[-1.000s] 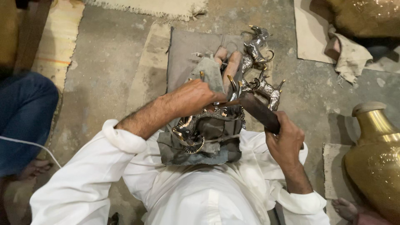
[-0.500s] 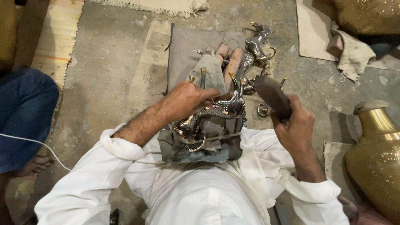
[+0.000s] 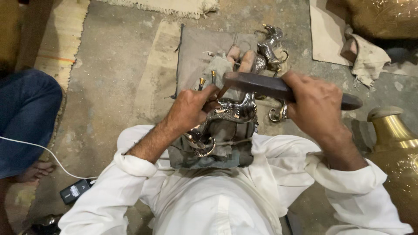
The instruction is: The person sits cross-legged on the floor with a sand-filled cushion on their lap holding a silver metal animal figurine. They hold a small punch against the figurine and repeatedly strike it with a wooden mallet to emboss and shape the metal, repositioning the figurine and punch between strikes.
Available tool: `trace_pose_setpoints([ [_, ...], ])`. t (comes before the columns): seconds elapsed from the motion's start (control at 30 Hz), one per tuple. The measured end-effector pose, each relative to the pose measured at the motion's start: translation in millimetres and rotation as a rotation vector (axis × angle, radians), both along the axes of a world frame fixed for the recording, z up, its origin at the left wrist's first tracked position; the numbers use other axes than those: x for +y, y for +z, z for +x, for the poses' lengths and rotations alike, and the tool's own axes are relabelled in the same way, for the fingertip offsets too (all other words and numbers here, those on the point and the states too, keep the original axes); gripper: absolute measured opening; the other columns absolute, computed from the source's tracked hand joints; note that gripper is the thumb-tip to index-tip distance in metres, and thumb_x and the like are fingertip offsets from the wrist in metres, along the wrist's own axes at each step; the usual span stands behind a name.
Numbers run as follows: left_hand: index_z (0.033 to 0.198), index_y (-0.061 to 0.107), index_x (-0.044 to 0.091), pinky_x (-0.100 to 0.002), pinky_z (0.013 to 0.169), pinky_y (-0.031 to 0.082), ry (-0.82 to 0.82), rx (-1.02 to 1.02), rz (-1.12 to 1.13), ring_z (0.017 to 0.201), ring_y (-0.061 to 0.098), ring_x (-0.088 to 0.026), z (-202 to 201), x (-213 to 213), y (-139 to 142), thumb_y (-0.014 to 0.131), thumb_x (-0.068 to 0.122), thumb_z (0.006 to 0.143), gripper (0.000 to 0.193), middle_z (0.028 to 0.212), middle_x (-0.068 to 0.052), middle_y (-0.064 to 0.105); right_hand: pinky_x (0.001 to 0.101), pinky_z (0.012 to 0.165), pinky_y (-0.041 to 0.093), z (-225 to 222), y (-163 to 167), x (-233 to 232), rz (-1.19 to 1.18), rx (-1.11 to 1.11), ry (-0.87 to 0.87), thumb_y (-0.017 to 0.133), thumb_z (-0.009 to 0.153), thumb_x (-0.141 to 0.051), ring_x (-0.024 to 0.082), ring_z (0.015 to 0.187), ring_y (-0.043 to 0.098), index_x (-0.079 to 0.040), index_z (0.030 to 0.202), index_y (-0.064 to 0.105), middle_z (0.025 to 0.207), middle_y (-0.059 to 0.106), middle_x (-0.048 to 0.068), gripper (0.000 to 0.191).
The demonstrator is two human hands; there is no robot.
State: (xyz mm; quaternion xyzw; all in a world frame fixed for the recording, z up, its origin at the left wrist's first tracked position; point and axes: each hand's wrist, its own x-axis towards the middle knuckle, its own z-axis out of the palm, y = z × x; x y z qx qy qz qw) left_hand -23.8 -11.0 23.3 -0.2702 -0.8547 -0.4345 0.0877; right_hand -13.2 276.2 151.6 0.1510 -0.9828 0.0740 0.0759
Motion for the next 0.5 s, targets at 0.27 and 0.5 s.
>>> trace_pose_setpoints([
  [0.27, 0.114, 0.06, 0.004, -0.04, 0.07, 0.061, -0.015, 0.019, 0.157, 0.089, 0.078, -0.032, 7, -8, -3, 0.078, 0.009, 0.088, 0.032, 0.097, -0.016, 0.078, 0.0486, 0.075, 0.053, 2, 0, -3, 0.195, -0.058, 0.094, 0.075, 0.078, -0.006, 0.036, 0.078, 0.071, -0.007, 0.118, 0.066, 0.089, 0.073, 0.015, 0.042],
  [0.5, 0.118, 0.064, 0.007, -0.039, 0.071, 0.061, -0.147, -0.067, 0.166, 0.086, 0.078, -0.03, -8, -8, 12, 0.08, 0.01, 0.086, 0.037, 0.095, -0.014, 0.077, 0.0499, 0.071, 0.052, 10, -25, 14, -0.027, -0.154, -0.034, 0.077, 0.075, -0.008, 0.04, 0.077, 0.07, -0.008, 0.116, 0.066, 0.081, 0.071, 0.02, 0.043],
])
